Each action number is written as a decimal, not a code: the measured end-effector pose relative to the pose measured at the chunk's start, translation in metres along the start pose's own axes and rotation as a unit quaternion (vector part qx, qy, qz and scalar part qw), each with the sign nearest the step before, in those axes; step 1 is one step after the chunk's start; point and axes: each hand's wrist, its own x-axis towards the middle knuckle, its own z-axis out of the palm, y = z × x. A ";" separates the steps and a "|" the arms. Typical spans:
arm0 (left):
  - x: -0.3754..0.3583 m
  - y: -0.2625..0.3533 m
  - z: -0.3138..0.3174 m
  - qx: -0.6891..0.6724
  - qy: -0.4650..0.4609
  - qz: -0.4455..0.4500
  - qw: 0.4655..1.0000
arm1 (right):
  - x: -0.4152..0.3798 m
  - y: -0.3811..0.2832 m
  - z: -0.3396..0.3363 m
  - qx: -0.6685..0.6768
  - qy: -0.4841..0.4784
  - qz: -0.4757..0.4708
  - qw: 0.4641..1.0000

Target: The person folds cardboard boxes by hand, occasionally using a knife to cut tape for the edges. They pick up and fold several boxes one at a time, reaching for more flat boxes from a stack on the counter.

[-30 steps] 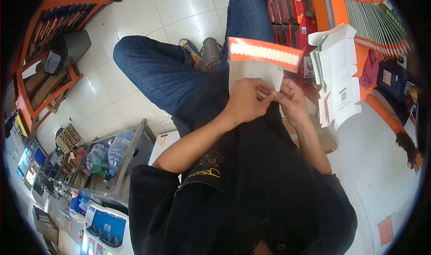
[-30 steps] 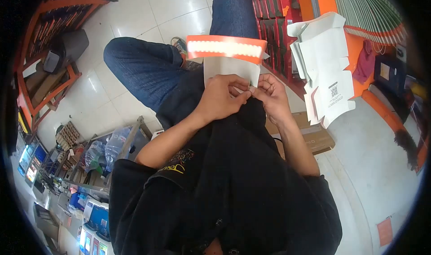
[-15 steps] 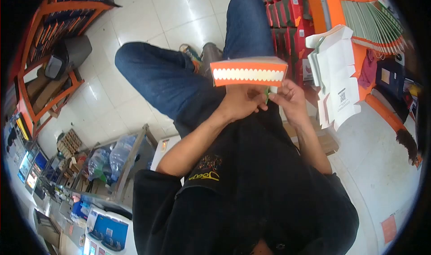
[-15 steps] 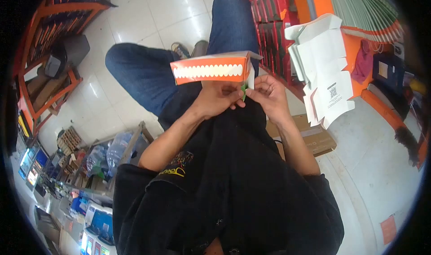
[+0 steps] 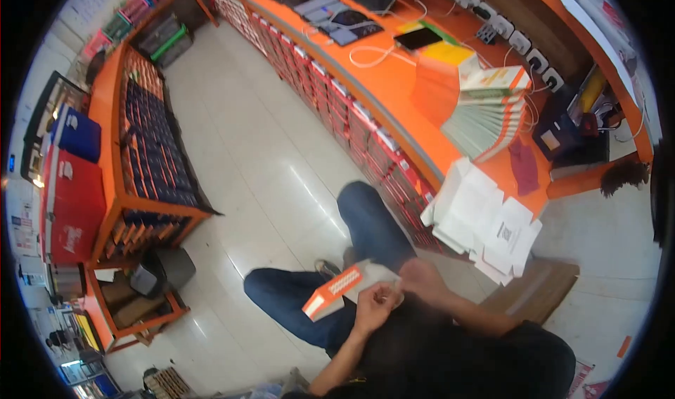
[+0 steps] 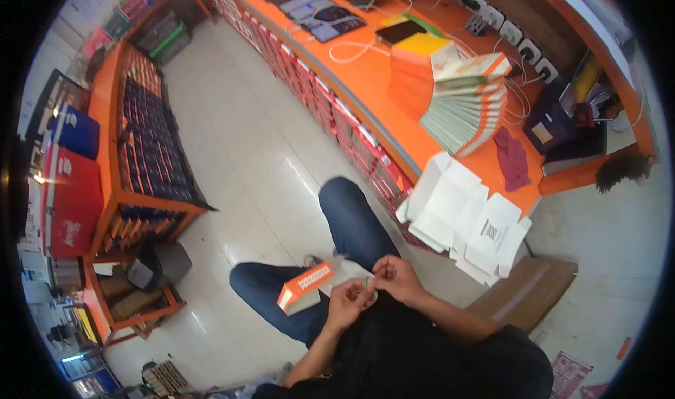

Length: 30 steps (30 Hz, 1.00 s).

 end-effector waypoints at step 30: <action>0.119 0.185 -0.225 0.105 0.412 0.064 0.903 | 0.303 -0.190 0.239 -0.281 -0.224 -0.039 0.933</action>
